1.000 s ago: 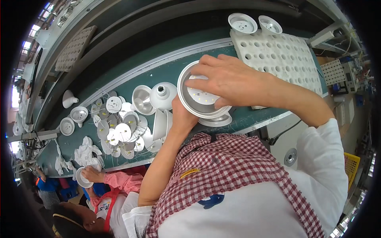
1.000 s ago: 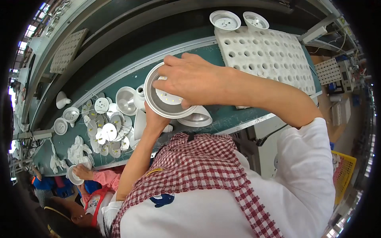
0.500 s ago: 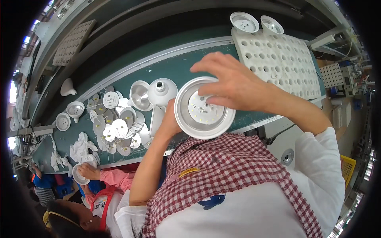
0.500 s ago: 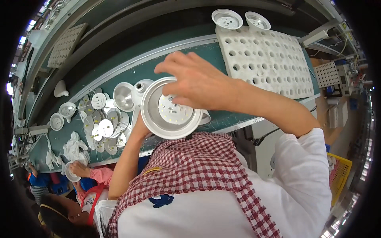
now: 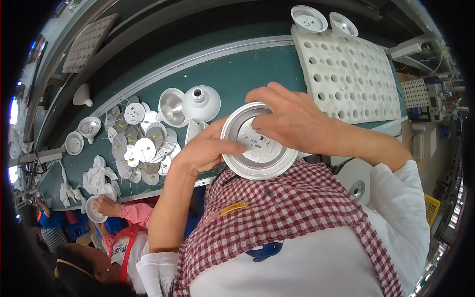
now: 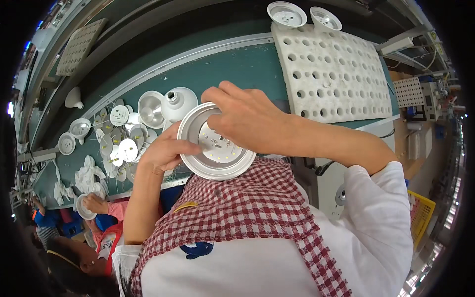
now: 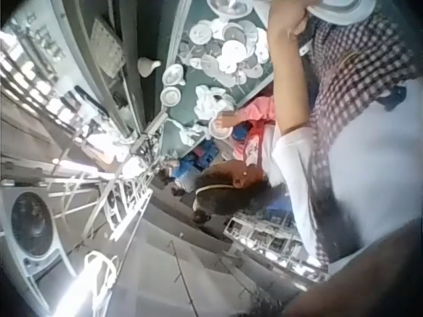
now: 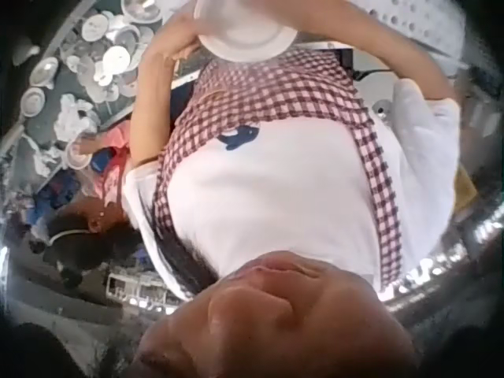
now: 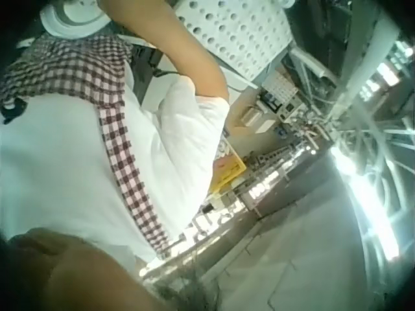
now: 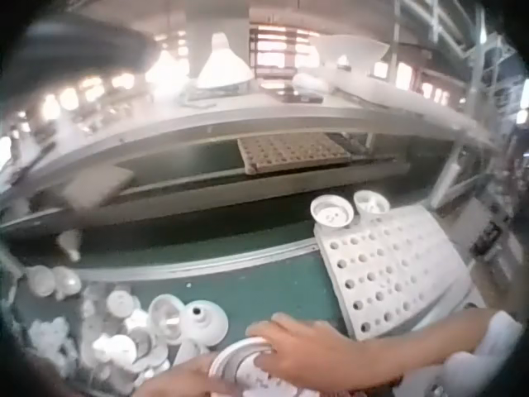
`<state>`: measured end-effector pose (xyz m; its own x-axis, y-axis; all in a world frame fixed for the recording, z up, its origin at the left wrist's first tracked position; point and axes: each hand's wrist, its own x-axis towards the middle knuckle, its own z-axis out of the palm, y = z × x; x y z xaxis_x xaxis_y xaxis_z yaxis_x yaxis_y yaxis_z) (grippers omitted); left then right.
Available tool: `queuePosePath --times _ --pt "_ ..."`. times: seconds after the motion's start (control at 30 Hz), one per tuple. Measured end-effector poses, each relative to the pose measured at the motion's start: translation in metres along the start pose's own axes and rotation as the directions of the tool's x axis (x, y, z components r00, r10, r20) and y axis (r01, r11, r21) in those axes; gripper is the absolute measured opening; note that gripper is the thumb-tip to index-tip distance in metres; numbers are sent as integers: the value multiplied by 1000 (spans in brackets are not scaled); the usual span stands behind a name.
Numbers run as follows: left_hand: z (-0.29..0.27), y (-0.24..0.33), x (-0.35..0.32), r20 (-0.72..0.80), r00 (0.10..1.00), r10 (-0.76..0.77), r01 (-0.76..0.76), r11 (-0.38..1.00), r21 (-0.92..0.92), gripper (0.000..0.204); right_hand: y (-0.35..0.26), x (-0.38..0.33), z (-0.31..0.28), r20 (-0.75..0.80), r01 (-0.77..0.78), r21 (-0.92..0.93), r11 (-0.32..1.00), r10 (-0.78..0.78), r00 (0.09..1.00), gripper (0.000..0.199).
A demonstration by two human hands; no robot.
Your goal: The person transfers lamp housings from a crate onto a workbench, inserts LED circuit boards into the housings by hand, and places the assembled fixtures onto a foam tray.
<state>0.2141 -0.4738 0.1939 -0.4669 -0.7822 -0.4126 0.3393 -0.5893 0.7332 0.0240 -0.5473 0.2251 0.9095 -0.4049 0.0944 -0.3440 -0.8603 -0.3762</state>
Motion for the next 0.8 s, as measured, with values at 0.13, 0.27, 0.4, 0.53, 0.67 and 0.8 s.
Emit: queuePosePath --times 0.13,0.27,0.4,0.53,0.67,0.8 --pt "3 13 1 -82 992 -100 101 995 19 45 -1 -2 7 -53 38 -28 999 -39 998 7" --pt "-2 11 3 -87 985 -150 161 978 133 50 -1 -2 9 -61 38 -83 996 -43 997 6" --pt "-3 7 7 -91 993 -71 98 937 336 44 1 -3 13 -43 36 -78 996 -40 998 7" --pt "-1 10 8 -114 993 21 54 788 613 36 -2 -4 17 4 24 -42 999 -24 1000 7" --pt "11 14 11 -173 985 25 122 606 786 37 -2 -11 22 48 10 -15 1000 -9 999 7" --pt "12 13 12 -159 986 54 85 657 749 37 -3 -15 20 28 -1 -18 1000 1 1000 7"
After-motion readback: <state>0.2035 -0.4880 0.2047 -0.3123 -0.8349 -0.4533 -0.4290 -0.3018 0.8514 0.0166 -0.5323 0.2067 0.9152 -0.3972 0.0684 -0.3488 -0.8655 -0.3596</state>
